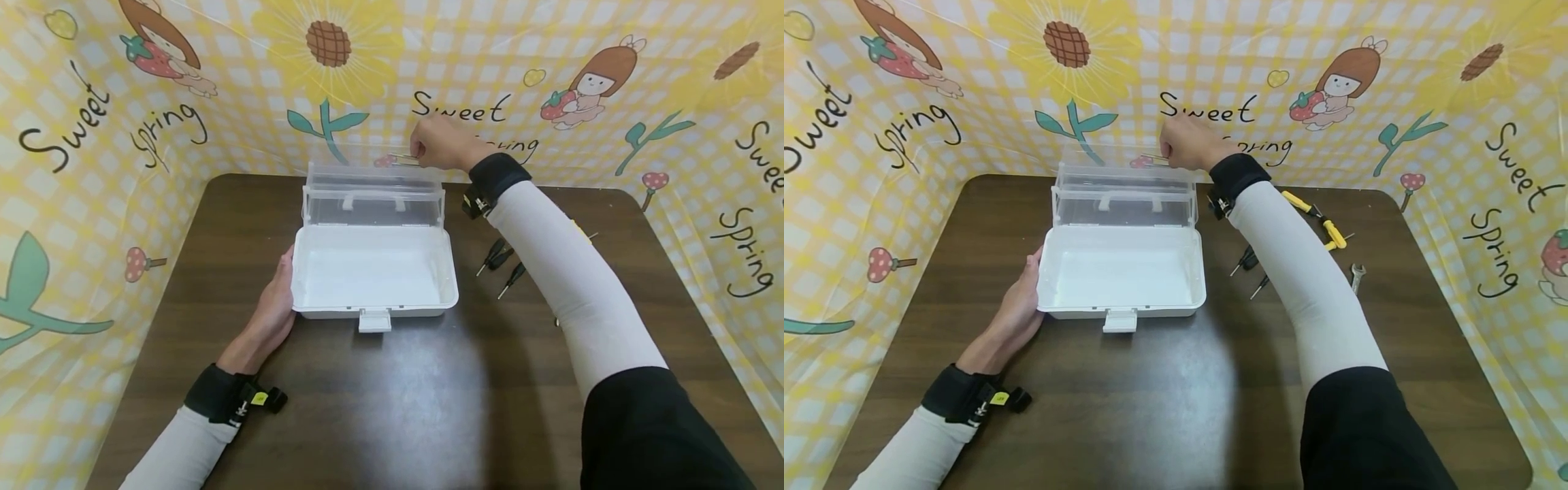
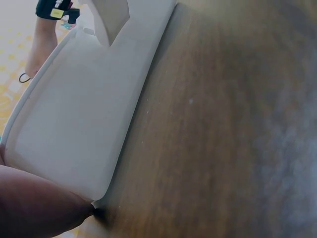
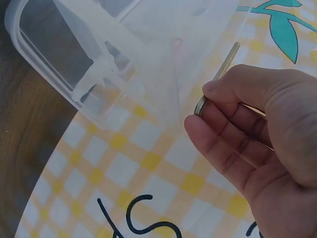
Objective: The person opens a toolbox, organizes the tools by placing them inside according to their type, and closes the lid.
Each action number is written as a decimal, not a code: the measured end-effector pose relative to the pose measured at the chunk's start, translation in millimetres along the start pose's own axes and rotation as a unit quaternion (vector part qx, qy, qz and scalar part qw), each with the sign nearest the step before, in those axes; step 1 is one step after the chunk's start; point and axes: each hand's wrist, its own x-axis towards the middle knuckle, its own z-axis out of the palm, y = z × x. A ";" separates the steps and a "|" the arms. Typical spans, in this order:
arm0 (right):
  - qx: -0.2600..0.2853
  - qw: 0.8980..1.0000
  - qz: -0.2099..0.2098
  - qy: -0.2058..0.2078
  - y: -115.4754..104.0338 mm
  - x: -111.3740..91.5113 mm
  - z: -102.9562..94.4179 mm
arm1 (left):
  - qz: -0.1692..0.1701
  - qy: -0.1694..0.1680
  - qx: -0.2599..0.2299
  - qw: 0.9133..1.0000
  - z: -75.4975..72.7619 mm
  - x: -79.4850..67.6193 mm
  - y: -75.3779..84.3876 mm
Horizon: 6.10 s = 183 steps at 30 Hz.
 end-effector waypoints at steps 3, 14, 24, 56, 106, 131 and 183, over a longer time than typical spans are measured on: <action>0.013 1.000 0.002 -0.010 -0.7 5.1 1.9 | -0.004 0.003 0.004 1.000 -0.9 -0.5 0.4; 0.027 0.999 -0.010 -0.024 2.9 11.7 10.5 | -0.025 0.008 0.017 1.000 -0.7 -1.0 -1.2; 0.020 0.999 -0.013 -0.024 2.9 13.8 11.1 | -0.024 0.007 0.016 1.000 -0.8 -1.4 -0.6; -0.018 0.998 -0.051 0.034 22.3 -81.3 -61.2 | -0.014 0.006 0.011 1.000 0.0 0.0 0.8; -0.022 0.996 -0.051 -0.068 64.3 -158.4 -3.1 | 0.002 0.000 0.006 1.000 -0.7 0.8 -3.6; 0.027 0.992 -0.082 -0.095 75.2 -168.7 64.6 | -0.031 0.012 0.019 0.999 -0.8 0.8 1.1; 0.013 0.991 -0.117 -0.071 73.9 -182.3 109.4 | -0.012 0.003 0.009 1.000 -1.5 -0.8 -3.8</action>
